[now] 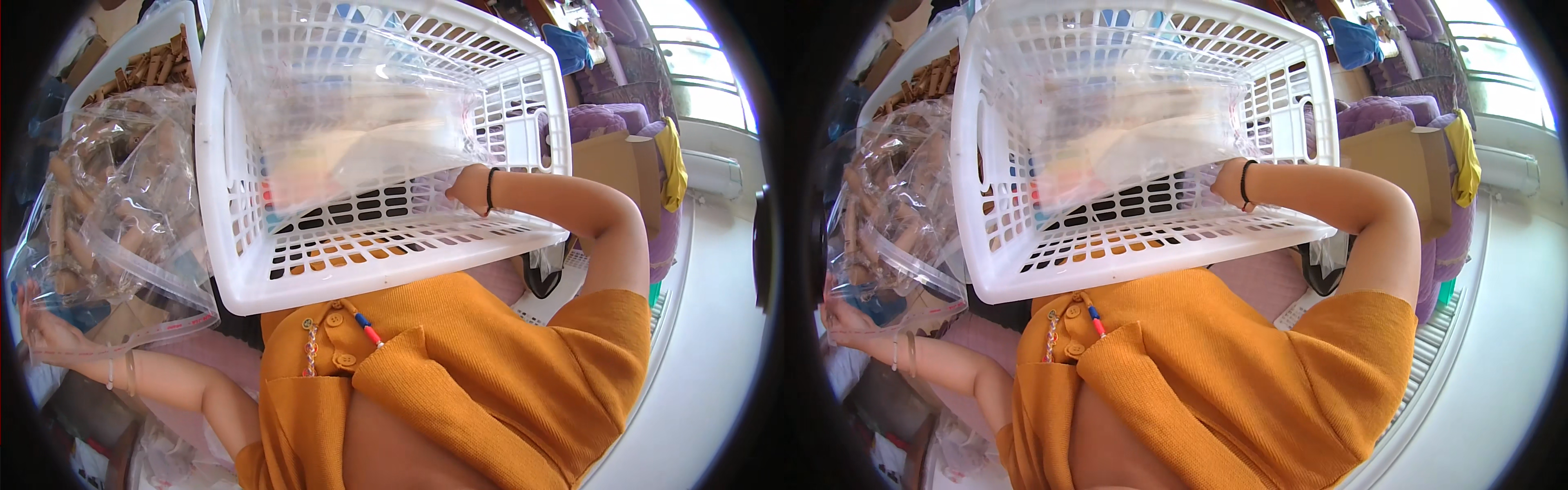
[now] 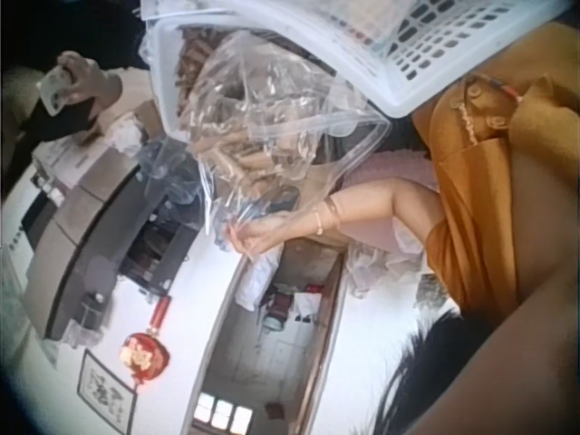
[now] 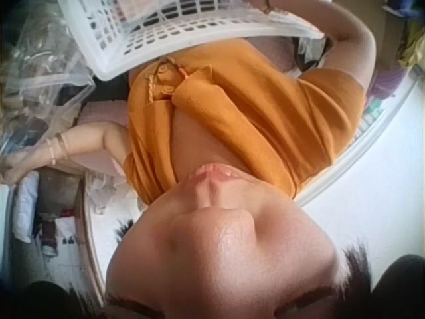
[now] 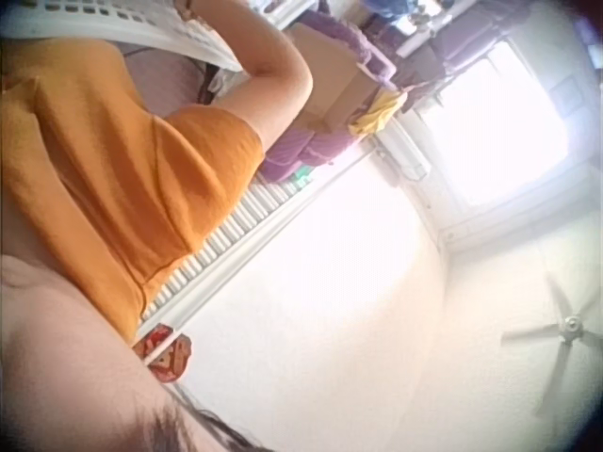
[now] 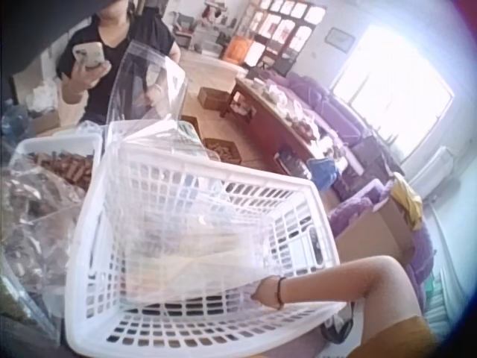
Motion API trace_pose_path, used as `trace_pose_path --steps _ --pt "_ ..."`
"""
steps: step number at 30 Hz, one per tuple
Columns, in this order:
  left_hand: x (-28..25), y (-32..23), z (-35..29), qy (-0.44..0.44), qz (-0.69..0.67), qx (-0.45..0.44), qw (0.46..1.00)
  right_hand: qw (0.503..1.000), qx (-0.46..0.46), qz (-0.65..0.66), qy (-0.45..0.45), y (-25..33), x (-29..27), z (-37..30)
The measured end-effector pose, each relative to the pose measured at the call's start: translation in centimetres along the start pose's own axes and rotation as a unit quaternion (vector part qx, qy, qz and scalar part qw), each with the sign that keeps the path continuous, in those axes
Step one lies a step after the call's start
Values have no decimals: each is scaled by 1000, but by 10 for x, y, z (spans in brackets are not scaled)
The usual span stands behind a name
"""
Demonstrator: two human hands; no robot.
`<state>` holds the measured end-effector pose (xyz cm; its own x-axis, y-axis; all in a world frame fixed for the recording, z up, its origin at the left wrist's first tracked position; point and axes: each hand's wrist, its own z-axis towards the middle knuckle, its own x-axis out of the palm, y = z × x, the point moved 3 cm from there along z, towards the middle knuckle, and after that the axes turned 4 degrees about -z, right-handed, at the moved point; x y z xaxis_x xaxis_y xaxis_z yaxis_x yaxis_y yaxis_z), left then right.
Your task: The person packs small wrapped items from a plastic basket into plastic bags and seals the bags by hand using their adhesive strips.
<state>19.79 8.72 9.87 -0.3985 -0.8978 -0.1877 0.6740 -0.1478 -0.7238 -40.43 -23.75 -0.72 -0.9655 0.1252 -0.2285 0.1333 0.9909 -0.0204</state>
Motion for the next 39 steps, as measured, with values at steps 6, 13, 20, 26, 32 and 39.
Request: trace_pose_path --steps 6,13,20,26,32,39 --pt "11 -8 -6 -29 10 2 1000 999 32 2 2 -4 0 -10" --pt "13 -7 -5 -45 9 -4 999 997 71 -15 17 -8 5 -2" --pt "5 0 -4 -39 -7 -1 999 994 103 0 -33 -23 -9 -13" --pt "8 0 -2 -30 -21 9 999 972 122 93 -178 -48 -33 -27" --pt "12 -4 -6 -54 -24 -5 998 962 167 96 -191 -76 -22 -2" --pt "8 -4 -5 -33 -64 30 997 967 234 25 -96 -76 3 22"
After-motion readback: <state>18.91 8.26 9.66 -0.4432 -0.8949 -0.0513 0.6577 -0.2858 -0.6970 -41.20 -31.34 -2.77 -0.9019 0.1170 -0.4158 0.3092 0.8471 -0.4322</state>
